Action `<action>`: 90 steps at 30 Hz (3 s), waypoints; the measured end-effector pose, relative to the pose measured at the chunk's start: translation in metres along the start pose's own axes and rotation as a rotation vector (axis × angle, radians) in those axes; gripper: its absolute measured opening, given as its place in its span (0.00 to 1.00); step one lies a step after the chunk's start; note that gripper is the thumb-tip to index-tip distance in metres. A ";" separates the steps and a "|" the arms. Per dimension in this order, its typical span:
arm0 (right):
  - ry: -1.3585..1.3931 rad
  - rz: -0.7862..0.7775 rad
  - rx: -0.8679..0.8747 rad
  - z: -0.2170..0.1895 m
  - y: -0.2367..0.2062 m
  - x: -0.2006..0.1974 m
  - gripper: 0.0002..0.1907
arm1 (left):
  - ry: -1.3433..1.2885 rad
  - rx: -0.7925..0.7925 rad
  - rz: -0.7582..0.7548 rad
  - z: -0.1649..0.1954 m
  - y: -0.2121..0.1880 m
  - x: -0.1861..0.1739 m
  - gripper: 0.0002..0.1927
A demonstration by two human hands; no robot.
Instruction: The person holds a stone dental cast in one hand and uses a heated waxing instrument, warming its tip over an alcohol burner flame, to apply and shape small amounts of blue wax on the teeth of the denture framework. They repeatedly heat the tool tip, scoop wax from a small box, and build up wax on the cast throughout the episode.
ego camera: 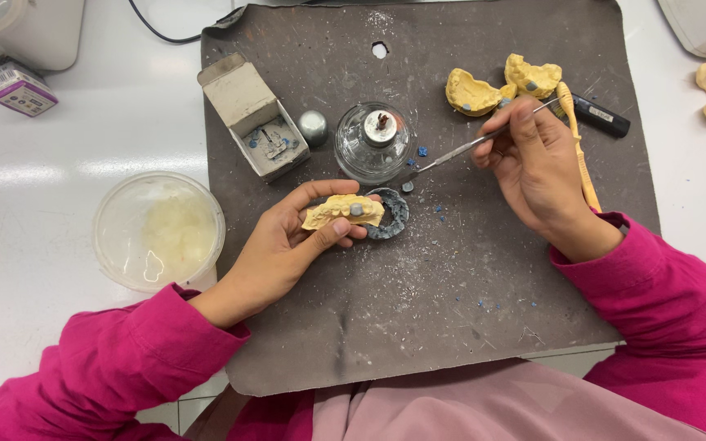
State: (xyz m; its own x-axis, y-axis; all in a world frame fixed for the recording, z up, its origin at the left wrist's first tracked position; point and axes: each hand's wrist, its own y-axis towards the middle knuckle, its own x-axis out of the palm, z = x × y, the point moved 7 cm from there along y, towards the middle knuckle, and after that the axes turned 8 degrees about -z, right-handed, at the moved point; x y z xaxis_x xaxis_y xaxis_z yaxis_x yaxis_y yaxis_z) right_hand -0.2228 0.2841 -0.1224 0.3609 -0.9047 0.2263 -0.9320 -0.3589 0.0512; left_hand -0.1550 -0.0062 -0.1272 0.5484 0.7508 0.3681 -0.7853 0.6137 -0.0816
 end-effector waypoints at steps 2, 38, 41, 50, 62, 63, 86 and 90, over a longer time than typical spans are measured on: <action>-0.009 0.009 -0.018 -0.001 0.000 0.000 0.19 | -0.017 0.014 -0.015 0.001 0.000 0.001 0.25; -0.093 0.020 0.142 0.016 0.013 0.005 0.16 | -0.116 -0.054 -0.110 0.007 0.000 0.010 0.25; -0.075 0.013 0.158 0.016 0.011 0.006 0.17 | -0.109 -0.053 -0.094 0.005 0.000 0.010 0.24; 0.047 0.068 0.216 0.017 0.006 0.004 0.19 | -0.022 -0.044 -0.062 0.002 0.000 0.008 0.21; 0.020 0.052 0.004 -0.013 -0.002 0.006 0.19 | -0.030 -0.065 -0.020 -0.004 0.002 0.002 0.23; 0.010 0.062 -0.004 -0.015 -0.002 0.005 0.19 | -0.027 -0.087 -0.009 -0.005 0.002 0.002 0.23; -0.121 -0.154 -0.098 -0.016 -0.016 0.027 0.19 | 0.004 -0.053 -0.024 0.004 0.000 0.008 0.22; -0.177 -0.185 -0.129 -0.017 -0.017 0.030 0.20 | 0.027 -0.045 -0.035 0.005 -0.001 0.009 0.22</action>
State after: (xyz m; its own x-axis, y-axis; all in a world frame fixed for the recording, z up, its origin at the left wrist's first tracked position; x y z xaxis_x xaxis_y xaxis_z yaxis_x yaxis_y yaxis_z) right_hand -0.1971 0.2671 -0.1000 0.5148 -0.8569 0.0284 -0.8425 -0.4995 0.2016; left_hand -0.1511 -0.0014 -0.1192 0.5834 0.7347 0.3463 -0.7522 0.6495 -0.1109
